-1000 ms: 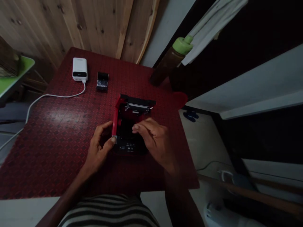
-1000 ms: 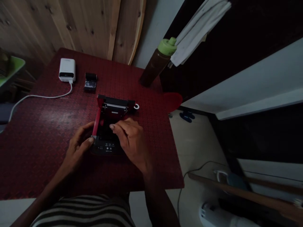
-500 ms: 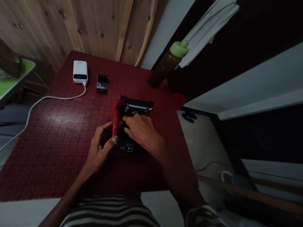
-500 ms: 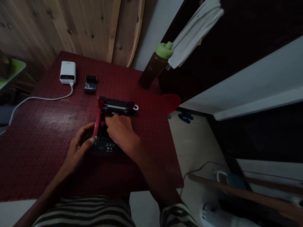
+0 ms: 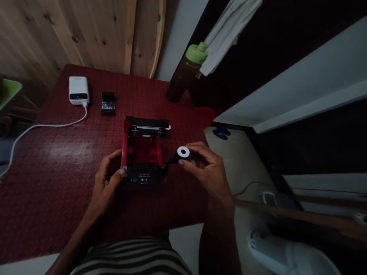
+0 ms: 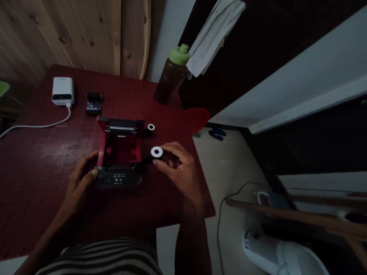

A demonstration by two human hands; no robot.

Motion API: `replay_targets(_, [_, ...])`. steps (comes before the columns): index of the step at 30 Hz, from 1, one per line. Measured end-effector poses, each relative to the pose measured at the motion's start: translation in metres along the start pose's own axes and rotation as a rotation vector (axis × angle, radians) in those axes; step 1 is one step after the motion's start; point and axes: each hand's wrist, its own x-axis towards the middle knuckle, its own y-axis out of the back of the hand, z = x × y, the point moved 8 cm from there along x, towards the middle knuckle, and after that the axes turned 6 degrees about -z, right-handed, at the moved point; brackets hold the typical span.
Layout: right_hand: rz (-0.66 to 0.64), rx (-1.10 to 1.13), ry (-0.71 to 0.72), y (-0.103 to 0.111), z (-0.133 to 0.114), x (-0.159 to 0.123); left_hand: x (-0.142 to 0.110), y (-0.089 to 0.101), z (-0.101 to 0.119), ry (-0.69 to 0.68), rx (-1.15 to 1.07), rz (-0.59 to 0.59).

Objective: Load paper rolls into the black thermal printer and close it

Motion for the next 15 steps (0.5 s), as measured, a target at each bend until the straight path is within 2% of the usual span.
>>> replay_targets(2, [0.048, 0.042, -0.094, -0.002, 0.032, -0.008, 0.001, 0.002, 0.000, -0.018, 0.028, 0.013])
replay_targets(6, [0.001, 0.040, -0.167, -0.033, 0.072, -0.013, 0.002, 0.005, 0.000, -0.048, 0.100, 0.030])
replay_targets(10, [-0.050, 0.038, -0.165, -0.054, 0.082, -0.012, 0.001, 0.008, -0.004, -0.037, 0.133, 0.033])
replay_targets(15, [-0.116, 0.052, -0.163, -0.049, 0.082, -0.019, 0.002, 0.010, -0.008, -0.011, 0.108, 0.046])
